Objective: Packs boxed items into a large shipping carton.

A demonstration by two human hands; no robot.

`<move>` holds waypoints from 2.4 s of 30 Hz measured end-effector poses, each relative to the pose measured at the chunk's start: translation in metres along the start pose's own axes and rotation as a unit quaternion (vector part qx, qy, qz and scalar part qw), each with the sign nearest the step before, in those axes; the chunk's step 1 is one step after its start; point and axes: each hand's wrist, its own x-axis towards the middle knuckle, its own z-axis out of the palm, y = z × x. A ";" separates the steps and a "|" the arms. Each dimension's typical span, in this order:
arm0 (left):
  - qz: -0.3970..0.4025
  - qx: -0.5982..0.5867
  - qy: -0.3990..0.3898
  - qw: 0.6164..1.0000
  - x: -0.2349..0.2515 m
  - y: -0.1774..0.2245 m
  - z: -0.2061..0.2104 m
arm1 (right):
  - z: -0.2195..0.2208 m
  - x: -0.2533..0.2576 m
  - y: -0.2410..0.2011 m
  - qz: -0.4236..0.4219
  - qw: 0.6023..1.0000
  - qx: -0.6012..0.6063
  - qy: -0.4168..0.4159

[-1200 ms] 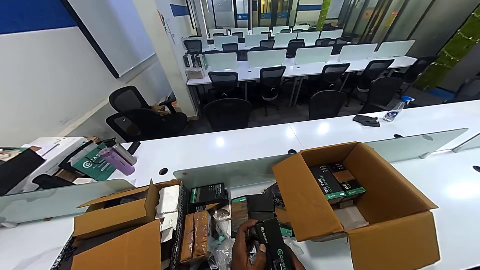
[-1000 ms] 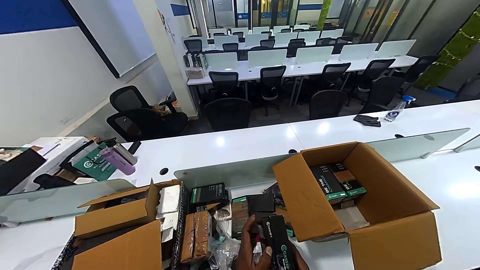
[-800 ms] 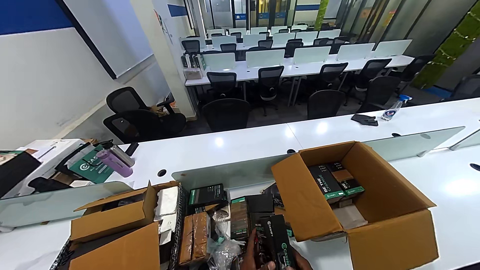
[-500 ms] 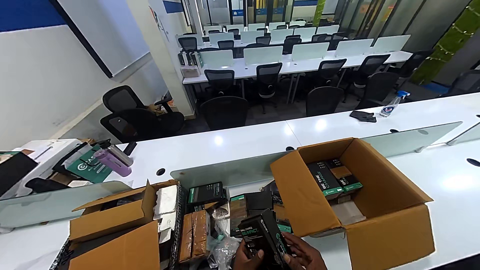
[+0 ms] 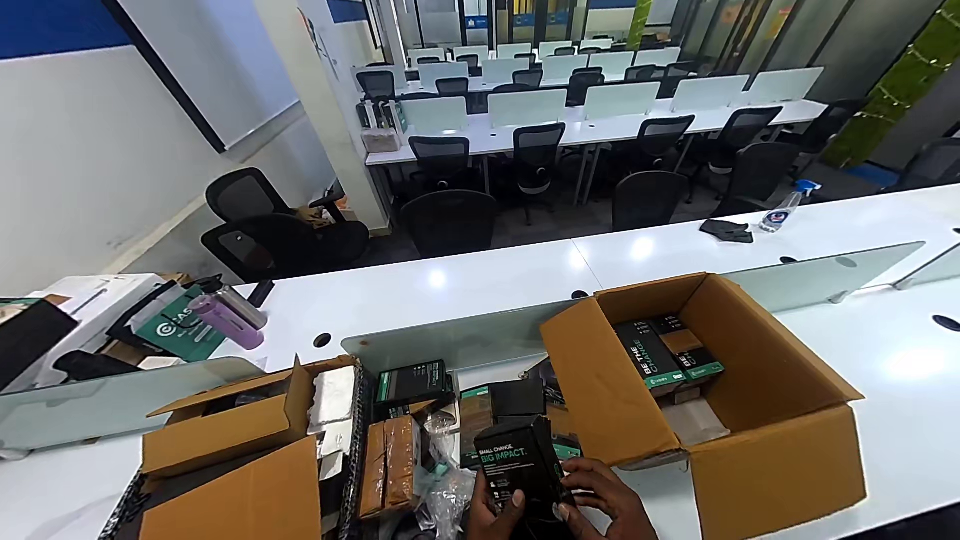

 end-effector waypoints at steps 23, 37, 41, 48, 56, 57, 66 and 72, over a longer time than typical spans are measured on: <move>0.037 -0.025 -0.001 0.999 -0.001 -0.003 -0.003 | 0.005 0.006 0.015 0.008 0.997 -0.048 -0.051; 0.002 -0.031 -0.003 1.000 -0.003 -0.016 0.001 | -0.010 -0.001 0.019 0.093 0.992 0.048 -0.064; -0.008 -0.022 -0.012 1.000 -0.006 -0.020 0.010 | -0.019 -0.006 0.026 0.097 0.992 0.058 -0.058; 0.011 -0.007 0.010 1.000 -0.006 -0.026 0.027 | -0.046 -0.017 0.030 0.063 0.995 0.071 -0.033; 0.054 0.084 -0.058 0.993 -0.009 -0.031 0.064 | -0.091 -0.007 0.023 0.023 0.944 -0.273 -0.184; 0.056 0.093 -0.061 0.992 -0.009 -0.031 0.068 | -0.095 -0.006 0.027 0.019 0.947 -0.258 -0.193; 0.032 0.108 -0.041 0.993 -0.010 -0.033 0.104 | -0.128 -0.005 0.061 -0.098 0.973 -0.089 -0.191; -0.034 0.018 0.040 0.998 -0.019 -0.061 0.127 | -0.145 -0.008 0.073 -0.140 0.976 0.011 -0.167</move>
